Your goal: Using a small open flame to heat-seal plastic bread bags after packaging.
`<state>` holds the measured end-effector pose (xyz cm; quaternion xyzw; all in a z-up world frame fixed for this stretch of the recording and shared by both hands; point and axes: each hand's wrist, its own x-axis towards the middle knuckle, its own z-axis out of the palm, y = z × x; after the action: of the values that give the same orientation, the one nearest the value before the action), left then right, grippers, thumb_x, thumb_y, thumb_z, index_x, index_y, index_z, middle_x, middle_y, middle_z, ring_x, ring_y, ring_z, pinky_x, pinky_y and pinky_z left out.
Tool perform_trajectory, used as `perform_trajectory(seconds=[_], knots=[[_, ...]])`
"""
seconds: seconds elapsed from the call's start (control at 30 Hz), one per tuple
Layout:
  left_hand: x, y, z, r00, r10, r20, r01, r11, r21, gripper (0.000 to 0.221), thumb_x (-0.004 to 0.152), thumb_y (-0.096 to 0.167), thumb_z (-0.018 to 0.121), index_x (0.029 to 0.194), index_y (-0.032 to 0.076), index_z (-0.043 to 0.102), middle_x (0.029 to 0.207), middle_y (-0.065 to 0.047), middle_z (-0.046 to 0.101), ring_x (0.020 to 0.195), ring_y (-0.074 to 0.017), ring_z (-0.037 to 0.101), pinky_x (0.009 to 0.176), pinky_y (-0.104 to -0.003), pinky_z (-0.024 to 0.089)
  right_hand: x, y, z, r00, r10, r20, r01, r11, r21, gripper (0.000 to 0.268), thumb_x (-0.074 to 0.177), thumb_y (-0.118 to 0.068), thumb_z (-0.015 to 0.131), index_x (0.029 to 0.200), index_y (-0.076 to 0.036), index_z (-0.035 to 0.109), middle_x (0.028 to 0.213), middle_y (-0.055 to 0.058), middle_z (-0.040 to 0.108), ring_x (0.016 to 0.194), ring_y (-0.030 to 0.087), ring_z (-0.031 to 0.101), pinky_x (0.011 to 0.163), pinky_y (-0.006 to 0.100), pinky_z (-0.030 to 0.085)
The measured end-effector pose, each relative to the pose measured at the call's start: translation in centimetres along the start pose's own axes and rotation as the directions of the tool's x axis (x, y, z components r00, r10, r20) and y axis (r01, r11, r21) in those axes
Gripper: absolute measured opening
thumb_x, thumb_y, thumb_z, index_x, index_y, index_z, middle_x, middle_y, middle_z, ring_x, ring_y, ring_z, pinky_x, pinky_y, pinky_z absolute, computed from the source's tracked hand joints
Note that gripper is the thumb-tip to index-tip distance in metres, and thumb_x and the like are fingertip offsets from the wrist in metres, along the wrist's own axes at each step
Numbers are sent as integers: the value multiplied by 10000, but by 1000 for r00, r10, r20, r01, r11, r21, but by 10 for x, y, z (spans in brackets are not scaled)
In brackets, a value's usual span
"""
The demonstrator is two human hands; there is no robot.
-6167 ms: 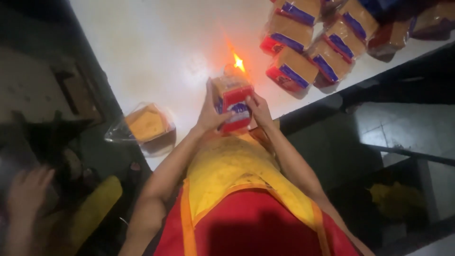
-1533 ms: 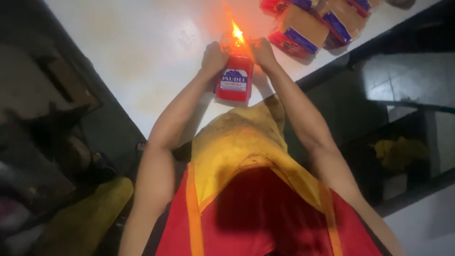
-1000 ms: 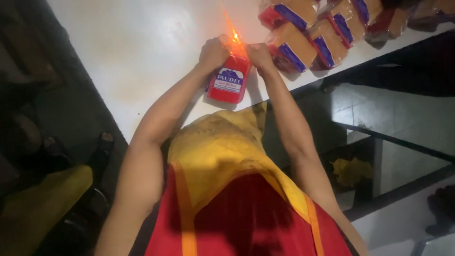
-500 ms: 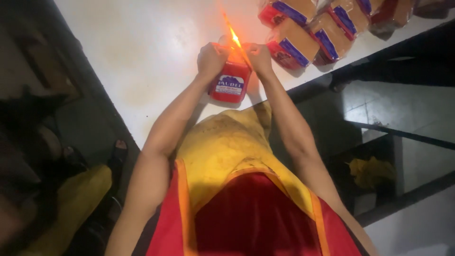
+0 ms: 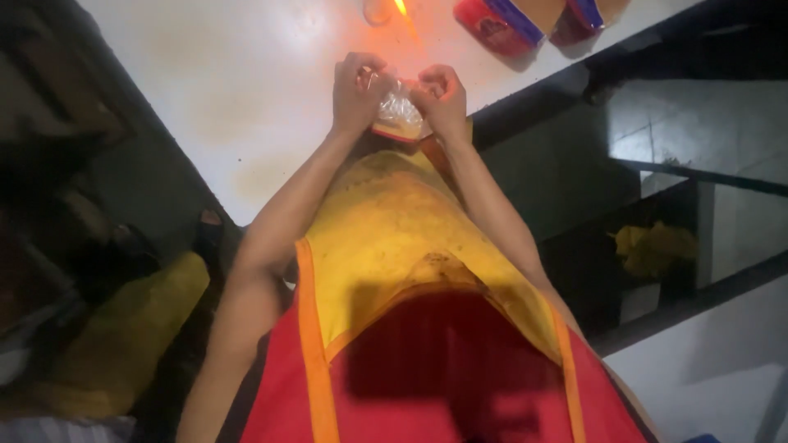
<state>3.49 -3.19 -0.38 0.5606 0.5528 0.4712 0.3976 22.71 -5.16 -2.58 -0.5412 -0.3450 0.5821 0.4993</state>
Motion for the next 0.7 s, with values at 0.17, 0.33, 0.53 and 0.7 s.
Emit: perform_trajectory(seconds=[0.17,0.33,0.53,0.7], knots=[[-3,-30,4,986,126,107,-121,991,-52,306,852,182,858,1082,80,686,1073,-51,672,991,-221,639,851,-320,540,-10,21,-25,996,48,71,-65,962,264,320,1033,-153,689,1281,39,621,1185,109,660,1047,162,615,932,288,506],[0,-53,0,923,-176,341,317,850,-420,218,994,179,733,1166,47,714,1107,-46,696,1012,-130,657,900,-280,555,-32,12,-32,988,42,146,-107,876,471,612,1040,-344,716,1460,42,494,1448,145,599,1402,241,540,1191,337,469],[-2,-32,1,918,-91,387,220,927,-303,266,947,103,706,1197,43,635,1078,-40,683,992,-113,656,861,-281,564,-47,36,-24,885,-175,431,303,919,-251,1347,771,-376,964,1594,-21,-42,1649,110,139,1514,263,207,1174,380,356],[6,-47,12,818,-327,473,569,577,-585,295,1043,238,625,1252,31,655,1120,-58,697,1001,-144,684,879,-311,591,-34,7,0,935,-197,295,331,782,-528,1168,726,-360,943,1600,-33,242,1541,147,506,1470,285,457,1249,426,352]])
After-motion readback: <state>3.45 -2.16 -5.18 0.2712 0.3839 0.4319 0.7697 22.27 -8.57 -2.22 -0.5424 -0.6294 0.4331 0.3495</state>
